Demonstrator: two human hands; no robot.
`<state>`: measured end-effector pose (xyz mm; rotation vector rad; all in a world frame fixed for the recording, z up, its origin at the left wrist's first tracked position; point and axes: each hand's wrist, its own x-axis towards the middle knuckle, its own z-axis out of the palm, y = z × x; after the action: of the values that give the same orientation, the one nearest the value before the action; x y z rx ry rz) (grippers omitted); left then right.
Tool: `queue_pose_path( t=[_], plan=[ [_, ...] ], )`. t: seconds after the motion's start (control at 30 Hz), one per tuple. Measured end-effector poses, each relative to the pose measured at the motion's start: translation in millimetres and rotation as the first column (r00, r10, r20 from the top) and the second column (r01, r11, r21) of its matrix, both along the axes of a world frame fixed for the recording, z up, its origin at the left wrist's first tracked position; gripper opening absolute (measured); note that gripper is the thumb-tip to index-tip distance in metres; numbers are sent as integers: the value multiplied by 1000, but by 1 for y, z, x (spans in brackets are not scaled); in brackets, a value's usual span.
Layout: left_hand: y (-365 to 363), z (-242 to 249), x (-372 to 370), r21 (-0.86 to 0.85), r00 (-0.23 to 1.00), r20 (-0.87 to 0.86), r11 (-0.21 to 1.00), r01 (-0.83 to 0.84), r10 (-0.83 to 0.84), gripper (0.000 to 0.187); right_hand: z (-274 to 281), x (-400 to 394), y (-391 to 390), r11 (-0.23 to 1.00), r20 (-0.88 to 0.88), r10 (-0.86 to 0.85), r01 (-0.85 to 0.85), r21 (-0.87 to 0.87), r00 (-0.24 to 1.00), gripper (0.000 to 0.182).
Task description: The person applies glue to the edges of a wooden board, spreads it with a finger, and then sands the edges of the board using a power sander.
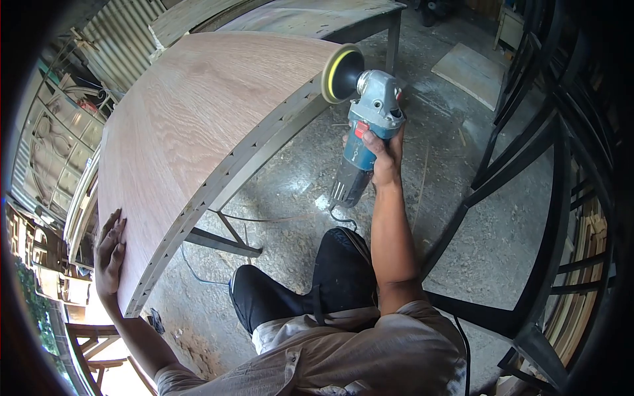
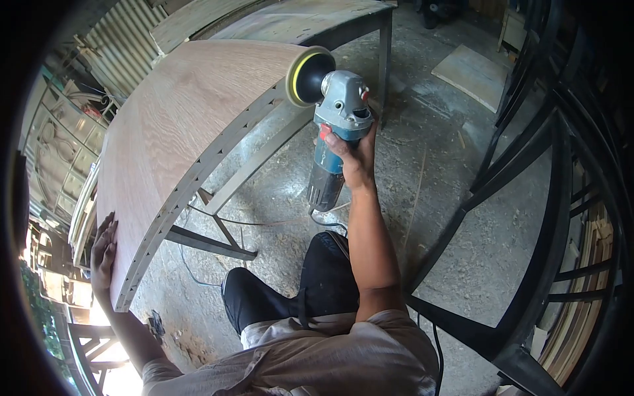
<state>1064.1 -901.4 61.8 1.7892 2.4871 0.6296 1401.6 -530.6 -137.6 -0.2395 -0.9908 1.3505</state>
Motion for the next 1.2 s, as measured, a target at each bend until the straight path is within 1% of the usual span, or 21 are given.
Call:
queue_pose_path(
  t=[0.03,0.1,0.13,0.2,0.27,0.3,0.33,0.4,0.43,0.53,0.57,0.67,0.73,0.87,0.9,0.93,1.0,1.03,1.07,1.13,1.2],
  plan=[
    [0,0,1,5,1000,11,1000,5,-5,60,0,-2,-5,1000,2,8,-8,3,1000,77],
    [1,1,3,4,999,31,1000,-8,8,60,-4,-8,-19,984,-17,93,-89,154,996,85],
    [1,1,4,1,999,49,1000,-11,11,61,-10,-13,-25,970,47,75,-84,229,996,86],
    [0,1,4,-1,998,52,1000,-17,17,61,4,-20,-60,954,-2,195,-189,234,981,87],
    [0,-1,2,9,998,63,1000,-11,10,61,-7,-34,-76,939,75,123,-140,315,990,89],
    [1,-1,3,10,998,64,1000,-10,9,61,-4,-35,-94,944,22,243,-242,226,970,92],
    [1,0,4,8,998,60,1000,-8,8,61,-14,-43,-97,929,79,114,-134,346,990,97],
    [1,0,3,3,998,56,1000,-4,4,60,-25,-48,-103,867,136,-19,-51,496,990,102],
    [0,-1,2,3,998,55,1000,-9,9,61,-29,-51,-107,874,140,12,-79,479,990,105],
    [-2,-1,0,0,999,42,1000,-16,16,61,-26,-46,-99,876,162,-12,-68,478,987,105],
    [-2,-1,0,-4,999,34,1000,-17,17,61,-21,-45,-95,901,96,36,-74,428,995,100],
    [0,0,2,-6,999,46,1000,-5,6,61,-8,-30,-74,945,-50,256,-239,224,965,89],
    [1,1,2,-8,999,53,1000,0,1,61,-1,-18,-48,973,-34,103,-94,209,994,86],
    [0,2,5,-15,995,95,1000,-10,11,60,-15,-5,-4,996,22,84,-83,-45,996,80],
    [0,4,5,-20,997,71,1000,7,-5,58,-15,-4,-3,994,35,84,-81,-71,996,81],
    [1,4,5,-18,997,78,1000,-9,11,58,-13,-8,-9,993,41,100,-96,-70,994,81],
    [1,3,5,-7,996,90,1000,20,-20,57,-11,-16,-27,998,16,32,-33,56,999,80],
    [0,3,4,-19,998,53,1000,14,-13,56,-20,-19,-29,987,32,60,-65,147,998,88],
    [0,2,4,-23,998,57,1000,-9,10,56,-12,-23,-49,984,65,96,-104,144,993,90],
    [0,2,3,-13,998,50,1000,25,-24,55,-14,-35,-72,958,61,6,-23,285,998,91],
    [0,2,4,-16,999,48,1000,25,-24,56,-4,-40,-100,949,58,89,-103,299,994,90]
  ],
)
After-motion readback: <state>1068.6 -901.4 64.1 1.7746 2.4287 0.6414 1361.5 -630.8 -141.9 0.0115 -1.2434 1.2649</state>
